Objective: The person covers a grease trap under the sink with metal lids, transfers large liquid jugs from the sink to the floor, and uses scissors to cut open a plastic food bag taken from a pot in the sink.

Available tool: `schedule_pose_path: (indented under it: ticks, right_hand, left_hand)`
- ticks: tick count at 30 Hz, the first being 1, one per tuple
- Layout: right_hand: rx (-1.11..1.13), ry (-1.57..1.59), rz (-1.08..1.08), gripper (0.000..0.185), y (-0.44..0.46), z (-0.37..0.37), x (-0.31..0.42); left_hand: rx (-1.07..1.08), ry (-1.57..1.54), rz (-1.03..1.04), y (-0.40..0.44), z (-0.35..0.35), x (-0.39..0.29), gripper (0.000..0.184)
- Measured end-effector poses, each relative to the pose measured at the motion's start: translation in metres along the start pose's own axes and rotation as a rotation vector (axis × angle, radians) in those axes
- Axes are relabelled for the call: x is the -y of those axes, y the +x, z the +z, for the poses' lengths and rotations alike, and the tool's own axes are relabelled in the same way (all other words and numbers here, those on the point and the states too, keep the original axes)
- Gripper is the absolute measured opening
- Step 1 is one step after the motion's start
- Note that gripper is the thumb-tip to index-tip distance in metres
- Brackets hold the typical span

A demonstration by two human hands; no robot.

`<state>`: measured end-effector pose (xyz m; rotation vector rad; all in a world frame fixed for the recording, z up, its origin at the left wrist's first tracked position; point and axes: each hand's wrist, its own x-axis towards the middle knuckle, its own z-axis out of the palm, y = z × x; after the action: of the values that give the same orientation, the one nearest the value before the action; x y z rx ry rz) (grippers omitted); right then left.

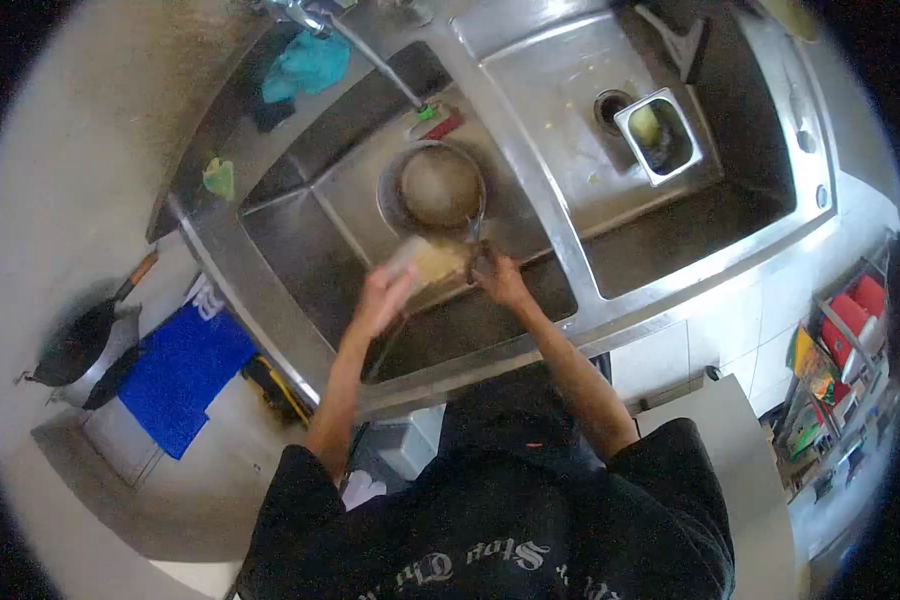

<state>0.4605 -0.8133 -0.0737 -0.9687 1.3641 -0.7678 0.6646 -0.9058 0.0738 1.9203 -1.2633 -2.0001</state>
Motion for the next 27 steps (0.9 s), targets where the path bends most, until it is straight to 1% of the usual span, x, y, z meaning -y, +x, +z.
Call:
schedule_pose_path:
  ticks: [1, 2, 3, 5, 6, 7, 8, 9, 12, 13, 14, 15, 17, 18, 19, 20, 21, 22, 23, 24, 25, 26, 27]
  right_hand:
    - [-0.072, -0.17, 0.014, 0.051, -0.002, -0.001, -0.015]
    - [-0.009, -0.202, 0.145, 0.05, -0.002, -0.006, -0.018]
    - [0.061, -0.243, 0.274, 0.05, -0.002, -0.01, -0.023]
    - [-0.131, -0.612, 0.727, 0.047, 0.004, 0.012, -0.08]
    - [-0.142, -0.607, 0.733, 0.047, 0.009, 0.014, -0.103]
    - [-0.059, -0.641, 0.718, 0.044, 0.017, 0.018, -0.126]
    - [0.022, -0.673, 0.697, 0.043, 0.025, 0.021, -0.148]
    - [0.078, -0.698, 0.683, 0.041, 0.03, 0.02, -0.154]
    - [0.091, -0.708, 0.612, 0.035, 0.037, 0.018, -0.144]
    - [0.076, -0.694, 0.58, 0.033, 0.037, 0.017, -0.139]
    - [0.06, -0.675, 0.542, 0.031, 0.035, 0.016, -0.132]
    - [0.04, -0.643, 0.463, 0.03, 0.033, 0.015, -0.122]
    - [-0.031, -0.531, 0.148, 0.027, 0.022, 0.017, -0.094]
    - [-0.076, -0.452, -0.034, 0.027, 0.006, 0.015, -0.072]
    - [-0.14, -0.334, -0.141, 0.026, -0.019, 0.009, -0.045]
    - [-0.159, -0.207, -0.092, 0.03, -0.067, -0.01, 0.021]
    - [-0.241, -0.035, -0.199, 0.027, -0.114, -0.018, 0.057]
    - [-0.245, 0.075, -0.211, 0.026, -0.149, -0.023, 0.073]
    - [-0.327, 0.011, -0.338, 0.025, -0.18, -0.025, 0.071]
    - [-0.343, 0.097, -0.383, 0.023, -0.216, -0.026, 0.064]
    - [-0.425, 0.152, -0.466, 0.023, -0.256, -0.028, 0.054]
    - [-0.534, 0.144, -0.367, 0.021, -0.299, -0.029, 0.036]
    - [-0.626, 0.157, -0.273, 0.019, -0.345, -0.027, 0.012]
  left_hand:
    - [0.027, 0.134, 0.0, -0.001, 0.004, 0.0, 0.031]
    - [0.054, 0.268, 0.004, -0.004, 0.01, -0.006, 0.032]
    - [0.019, 0.301, 0.135, -0.008, 0.008, -0.013, 0.033]
    - [-0.076, 0.324, 0.408, -0.018, 0.001, -0.04, 0.034]
    - [-0.07, 0.29, 0.33, -0.013, -0.013, -0.039, 0.034]
    - [-0.066, 0.264, 0.252, -0.008, -0.024, -0.038, 0.034]
    - [-0.058, 0.282, 0.259, -0.003, -0.027, -0.042, 0.034]
    - [-0.076, 0.311, 0.273, 0.003, -0.03, -0.048, 0.034]
    - [-0.116, 0.393, 0.348, 0.022, -0.022, -0.057, 0.034]
    - [-0.143, 0.413, 0.379, 0.032, -0.016, -0.05, 0.034]
    - [-0.127, 0.625, 0.274, 0.065, -0.031, -0.019, 0.033]
    - [-0.112, 0.64, 0.294, 0.073, -0.032, -0.005, 0.033]
    - [-0.198, 0.528, 0.602, 0.084, -0.014, 0.022, 0.036]
    - [-0.171, 0.624, 0.567, 0.1, -0.021, 0.051, 0.035]
    - [-0.226, 0.526, 0.418, 0.115, -0.027, 0.077, 0.035]
    - [-0.289, 0.418, 0.276, 0.13, -0.031, 0.103, 0.035]
    - [-0.504, 0.705, 0.753, 0.18, -0.064, 0.164, 0.036]
    - [-0.682, 0.764, 0.798, 0.143, -0.033, 0.141, 0.042]
    - [-0.869, 0.814, 0.825, 0.101, 0.002, 0.112, 0.052]
    - [-0.743, 0.72, 0.865, 0.04, 0.038, 0.076, 0.059]
    - [-0.784, 0.653, 1.096, 0.061, 0.039, 0.085, 0.059]
    - [-0.82, 0.673, 1.276, 0.051, 0.064, 0.073, 0.056]
    - [-0.798, 0.587, 1.194, 0.043, 0.099, 0.073, 0.053]
